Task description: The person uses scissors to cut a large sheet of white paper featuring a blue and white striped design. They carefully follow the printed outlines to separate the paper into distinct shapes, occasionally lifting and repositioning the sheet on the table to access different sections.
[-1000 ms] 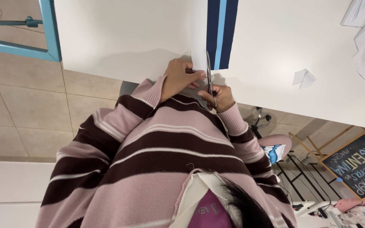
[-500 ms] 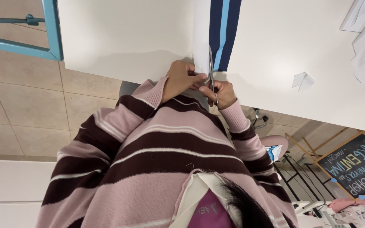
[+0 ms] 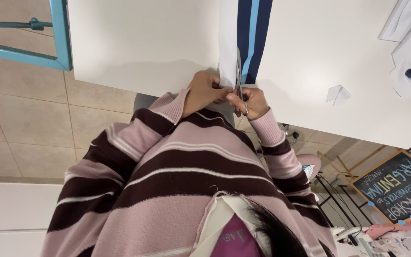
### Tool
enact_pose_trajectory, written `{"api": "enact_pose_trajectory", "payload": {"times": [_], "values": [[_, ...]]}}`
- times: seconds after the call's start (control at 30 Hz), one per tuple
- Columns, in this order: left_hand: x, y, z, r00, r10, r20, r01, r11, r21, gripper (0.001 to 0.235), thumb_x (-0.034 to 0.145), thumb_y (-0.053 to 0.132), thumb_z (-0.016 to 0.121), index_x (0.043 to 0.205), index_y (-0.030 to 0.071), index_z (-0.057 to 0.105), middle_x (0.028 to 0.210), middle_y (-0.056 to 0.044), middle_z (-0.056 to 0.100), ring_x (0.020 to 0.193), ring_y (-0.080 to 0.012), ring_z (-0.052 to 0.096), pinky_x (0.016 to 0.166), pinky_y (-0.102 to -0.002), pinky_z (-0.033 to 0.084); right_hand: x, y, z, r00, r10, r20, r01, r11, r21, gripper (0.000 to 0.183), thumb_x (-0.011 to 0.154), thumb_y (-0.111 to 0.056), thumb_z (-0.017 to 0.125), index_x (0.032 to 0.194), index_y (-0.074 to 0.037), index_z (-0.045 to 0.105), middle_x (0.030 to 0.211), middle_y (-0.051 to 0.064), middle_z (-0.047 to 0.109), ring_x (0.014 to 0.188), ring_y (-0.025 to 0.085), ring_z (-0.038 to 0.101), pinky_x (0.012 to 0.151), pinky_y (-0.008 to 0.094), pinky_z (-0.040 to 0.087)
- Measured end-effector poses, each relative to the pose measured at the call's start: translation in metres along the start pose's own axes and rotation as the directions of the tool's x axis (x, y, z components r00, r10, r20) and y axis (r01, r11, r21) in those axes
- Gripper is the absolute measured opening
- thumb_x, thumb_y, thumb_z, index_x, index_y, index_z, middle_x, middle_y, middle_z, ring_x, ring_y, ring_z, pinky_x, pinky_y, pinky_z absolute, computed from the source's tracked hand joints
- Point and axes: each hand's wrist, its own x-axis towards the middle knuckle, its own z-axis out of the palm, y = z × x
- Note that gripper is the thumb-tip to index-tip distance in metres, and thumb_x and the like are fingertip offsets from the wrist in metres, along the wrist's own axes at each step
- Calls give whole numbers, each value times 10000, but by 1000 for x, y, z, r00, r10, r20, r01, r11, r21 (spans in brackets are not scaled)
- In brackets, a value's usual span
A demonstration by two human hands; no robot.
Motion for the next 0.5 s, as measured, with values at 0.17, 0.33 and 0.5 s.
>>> {"api": "enact_pose_trajectory", "payload": {"times": [0.17, 0.33, 0.5], "values": [[1, -1, 1, 1000, -10, -10, 10, 1000, 22, 379, 894, 205, 786, 628, -5, 616, 658, -149, 732, 617, -151, 762, 531, -240, 604, -1, 2, 0, 1000, -1, -17, 0, 999, -50, 392, 941, -343, 759, 742, -18, 671, 547, 15, 599, 428, 108, 595, 397, 252, 476], [-1, 4, 0, 999, -38, 11, 38, 999, 25, 348, 894, 219, 771, 637, 18, 648, 667, -135, 743, 628, -141, 770, 549, -225, 619, -5, -6, 1, 998, 28, -50, -30, 999, -37, 386, 938, -333, 763, 736, -18, 670, 541, 17, 589, 410, 114, 572, 378, 262, 446], [-6, 11, -1, 999, -31, 8, 31, 997, 71, 316, 878, 213, 776, 695, -32, 696, 680, -152, 745, 615, -145, 749, 569, -251, 611, -2, -21, -2, 1000, 21, -15, -22, 1000, -21, 416, 951, -371, 737, 748, -13, 674, 547, 20, 589, 423, 112, 586, 403, 259, 470]]}}
